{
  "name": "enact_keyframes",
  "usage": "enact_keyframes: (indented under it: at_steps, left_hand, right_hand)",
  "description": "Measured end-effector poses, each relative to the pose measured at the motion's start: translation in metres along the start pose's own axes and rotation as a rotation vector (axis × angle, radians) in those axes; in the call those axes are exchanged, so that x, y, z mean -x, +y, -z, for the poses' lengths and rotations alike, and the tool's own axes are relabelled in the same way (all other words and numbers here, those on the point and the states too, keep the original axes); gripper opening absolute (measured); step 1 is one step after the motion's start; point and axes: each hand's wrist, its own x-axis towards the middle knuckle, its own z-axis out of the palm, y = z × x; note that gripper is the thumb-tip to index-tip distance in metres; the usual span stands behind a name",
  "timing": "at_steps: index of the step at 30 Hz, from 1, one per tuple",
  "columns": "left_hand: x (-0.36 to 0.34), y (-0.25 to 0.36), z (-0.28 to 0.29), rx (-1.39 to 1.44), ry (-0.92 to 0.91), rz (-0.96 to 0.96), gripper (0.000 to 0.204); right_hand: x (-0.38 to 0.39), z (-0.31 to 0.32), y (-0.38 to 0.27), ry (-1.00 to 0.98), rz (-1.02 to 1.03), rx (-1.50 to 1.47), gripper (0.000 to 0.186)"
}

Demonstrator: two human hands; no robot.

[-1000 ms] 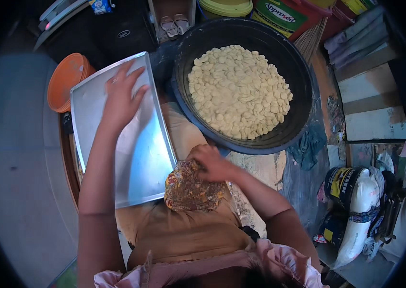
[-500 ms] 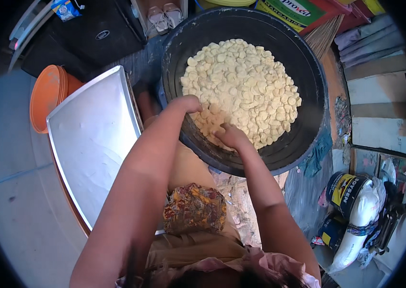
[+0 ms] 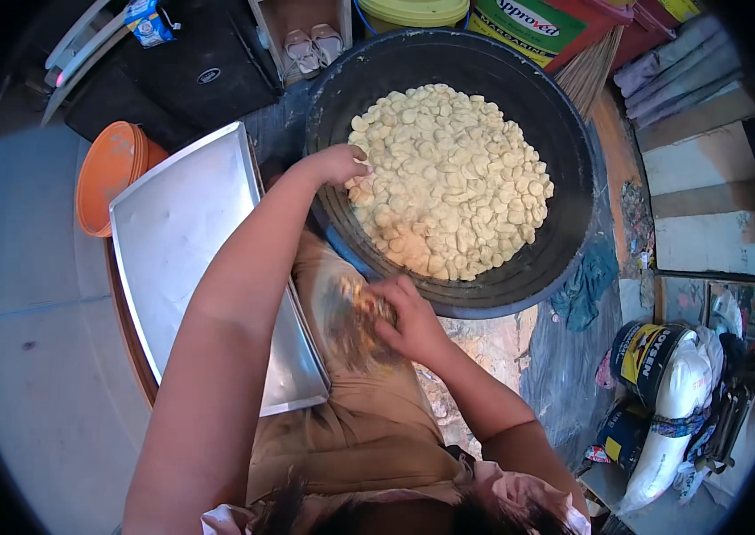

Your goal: The person mixes pieces of dough in a large basin and then places them individually onto a metal baking tray. The person also wipes a separate metal tray with a cloth.

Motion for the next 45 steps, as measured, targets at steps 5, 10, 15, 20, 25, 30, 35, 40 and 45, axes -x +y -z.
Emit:
enact_keyframes:
  at_steps: [5,10,15,20,25,30,35,40,45]
  left_hand:
    - [0.019,-0.001,0.005,-0.023,0.080,-0.067,0.056]
    - [0.020,0.006,-0.005,-0.005,0.014,-0.036,0.056]
    - [0.009,0.010,-0.016,-0.024,-0.017,-0.055,0.056]
    - [-0.006,0.003,-0.025,-0.085,-0.036,-0.072,0.056]
    - [-0.032,-0.007,-0.038,-0.177,-0.033,0.034,0.054]
    - [-0.069,-0.022,-0.074,-0.020,0.082,0.262,0.049]
    - [-0.105,-0.052,-0.121,0.268,0.256,0.558,0.069]
    - [-0.091,-0.038,-0.175,0.473,0.295,0.598,0.082]
    - [-0.079,-0.044,-0.148,0.212,-0.245,0.439,0.066]
  right_hand:
    - [-0.020,-0.038,-0.005,-0.059,-0.088,0.220,0.052]
    - [-0.014,-0.050,-0.010,-0.311,0.012,-0.216,0.046]
    - [-0.010,-0.041,-0.023,-0.476,-0.104,0.349,0.045]
    - [-0.011,-0.062,-0.037,-0.420,0.101,0.678,0.032]
    - [-0.038,-0.020,0.016,-0.441,0.174,0.098,0.048]
    - [-0.083,0.119,0.163,0.400,-0.371,0.294,0.072]
    - [-0.107,0.083,0.249,0.495,-1.431,0.444,0.099]
    - [-0.126,0.015,0.210,-0.209,-0.572,0.384,0.080]
    - [-0.126,0.148,0.237,0.597,-0.799,-0.020,0.077]
